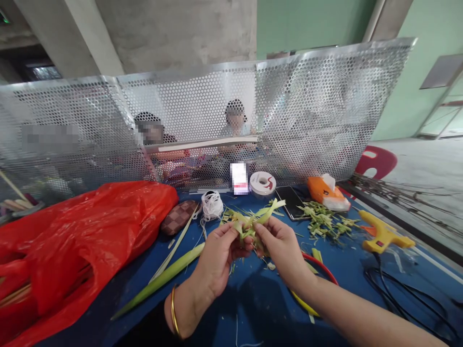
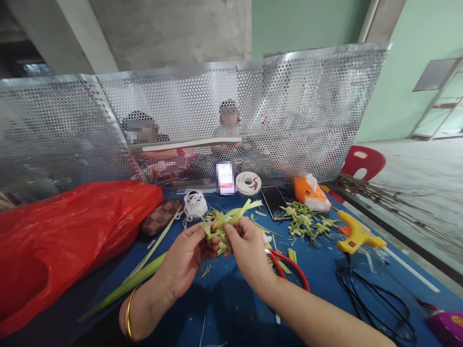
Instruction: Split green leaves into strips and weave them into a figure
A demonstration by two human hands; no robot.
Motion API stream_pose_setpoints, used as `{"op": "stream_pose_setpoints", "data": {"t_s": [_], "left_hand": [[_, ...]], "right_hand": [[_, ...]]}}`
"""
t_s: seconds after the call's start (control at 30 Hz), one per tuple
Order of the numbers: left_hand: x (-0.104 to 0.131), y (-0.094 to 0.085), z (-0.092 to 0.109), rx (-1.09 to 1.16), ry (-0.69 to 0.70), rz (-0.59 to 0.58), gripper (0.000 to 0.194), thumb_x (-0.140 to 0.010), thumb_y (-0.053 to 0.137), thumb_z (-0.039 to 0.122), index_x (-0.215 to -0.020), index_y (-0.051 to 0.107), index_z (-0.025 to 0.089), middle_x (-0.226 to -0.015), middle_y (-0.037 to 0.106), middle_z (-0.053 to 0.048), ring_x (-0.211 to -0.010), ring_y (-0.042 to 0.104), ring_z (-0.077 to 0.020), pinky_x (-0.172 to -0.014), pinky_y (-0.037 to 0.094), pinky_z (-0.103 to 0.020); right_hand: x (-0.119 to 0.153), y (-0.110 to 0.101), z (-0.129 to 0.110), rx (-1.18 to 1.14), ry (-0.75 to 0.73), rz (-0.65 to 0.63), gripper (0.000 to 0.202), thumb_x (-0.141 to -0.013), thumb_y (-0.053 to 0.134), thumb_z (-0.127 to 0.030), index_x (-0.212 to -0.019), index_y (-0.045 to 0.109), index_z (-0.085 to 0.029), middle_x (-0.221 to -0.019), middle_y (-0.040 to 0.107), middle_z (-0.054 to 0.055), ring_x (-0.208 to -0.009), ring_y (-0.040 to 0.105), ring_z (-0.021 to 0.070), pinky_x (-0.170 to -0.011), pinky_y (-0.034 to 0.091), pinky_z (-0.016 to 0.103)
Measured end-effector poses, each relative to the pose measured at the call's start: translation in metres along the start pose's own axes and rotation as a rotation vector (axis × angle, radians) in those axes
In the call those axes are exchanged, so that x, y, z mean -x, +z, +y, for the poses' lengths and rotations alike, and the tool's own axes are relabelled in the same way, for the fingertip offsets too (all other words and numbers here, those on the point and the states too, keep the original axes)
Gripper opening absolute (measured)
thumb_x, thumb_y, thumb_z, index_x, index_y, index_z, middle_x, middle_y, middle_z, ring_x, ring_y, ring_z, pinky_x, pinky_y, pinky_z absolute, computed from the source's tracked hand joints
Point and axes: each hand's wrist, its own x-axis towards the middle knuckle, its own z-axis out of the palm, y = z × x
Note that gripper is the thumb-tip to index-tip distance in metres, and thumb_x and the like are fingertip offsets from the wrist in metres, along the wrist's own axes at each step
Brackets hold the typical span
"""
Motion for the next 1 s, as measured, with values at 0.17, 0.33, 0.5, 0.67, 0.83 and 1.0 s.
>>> {"op": "stream_pose_setpoints", "data": {"t_s": [0.17,0.33,0.5,0.67,0.83,1.0], "left_hand": [[0.001,-0.001,0.003,0.004,-0.014,-0.058,0.022,-0.075,0.073,0.034,-0.078,0.066,0.013,-0.060,0.063,-0.001,-0.052,0.058,-0.0104,-0.052,0.049,-0.020],[0.002,-0.002,0.008,0.011,-0.067,-0.066,0.016,-0.082,0.064,0.026,-0.081,0.068,0.010,-0.063,0.065,-0.003,-0.053,0.060,-0.0101,-0.055,0.051,-0.020],[0.002,-0.001,0.018,0.100,-0.104,0.059,0.021,-0.090,0.051,0.017,-0.080,0.068,0.011,-0.065,0.067,-0.004,-0.054,0.061,-0.0100,-0.053,0.051,-0.020],[0.003,0.001,0.028,0.146,-0.154,0.130,0.024,-0.090,0.049,0.013,-0.076,0.068,0.010,-0.063,0.066,-0.003,-0.053,0.062,-0.0098,-0.054,0.052,-0.020],[0.003,-0.002,0.027,0.109,-0.166,0.109,0.024,-0.090,0.048,0.014,-0.078,0.068,0.010,-0.063,0.065,-0.004,-0.053,0.061,-0.0103,-0.053,0.052,-0.020],[0.002,-0.003,0.019,0.018,-0.151,0.029,0.019,-0.087,0.052,0.017,-0.078,0.067,0.010,-0.064,0.064,-0.003,-0.053,0.060,-0.0106,-0.052,0.051,-0.020]], "right_hand": [[0.001,0.001,-0.005,-0.020,0.187,-0.022,0.042,-0.060,0.079,-0.050,-0.061,0.051,-0.019,-0.049,0.059,-0.004,-0.035,0.049,0.0081,-0.036,0.040,0.021],[-0.001,0.000,-0.006,-0.029,0.194,-0.027,0.043,-0.061,0.078,-0.046,-0.061,0.044,-0.021,-0.048,0.058,-0.004,-0.033,0.049,0.0080,-0.034,0.040,0.020],[0.002,-0.005,-0.010,0.059,-0.061,-0.135,0.025,-0.073,0.073,-0.037,-0.078,0.056,-0.019,-0.064,0.061,-0.003,-0.050,0.058,0.0106,-0.049,0.053,0.024],[0.001,-0.017,-0.015,0.366,-0.392,-0.318,0.017,-0.088,0.052,-0.019,-0.098,0.066,-0.022,-0.094,0.070,0.003,-0.083,0.068,0.0158,-0.077,0.056,0.030],[-0.005,-0.023,-0.017,0.566,-0.655,-0.364,0.029,-0.083,0.053,-0.006,-0.100,0.068,-0.024,-0.095,0.072,0.003,-0.085,0.068,0.0159,-0.073,0.055,0.027],[-0.005,-0.025,-0.018,0.717,-0.907,-0.314,0.021,-0.091,0.051,-0.011,-0.091,0.070,-0.021,-0.086,0.070,0.005,-0.079,0.067,0.0157,-0.069,0.052,0.027]]}}
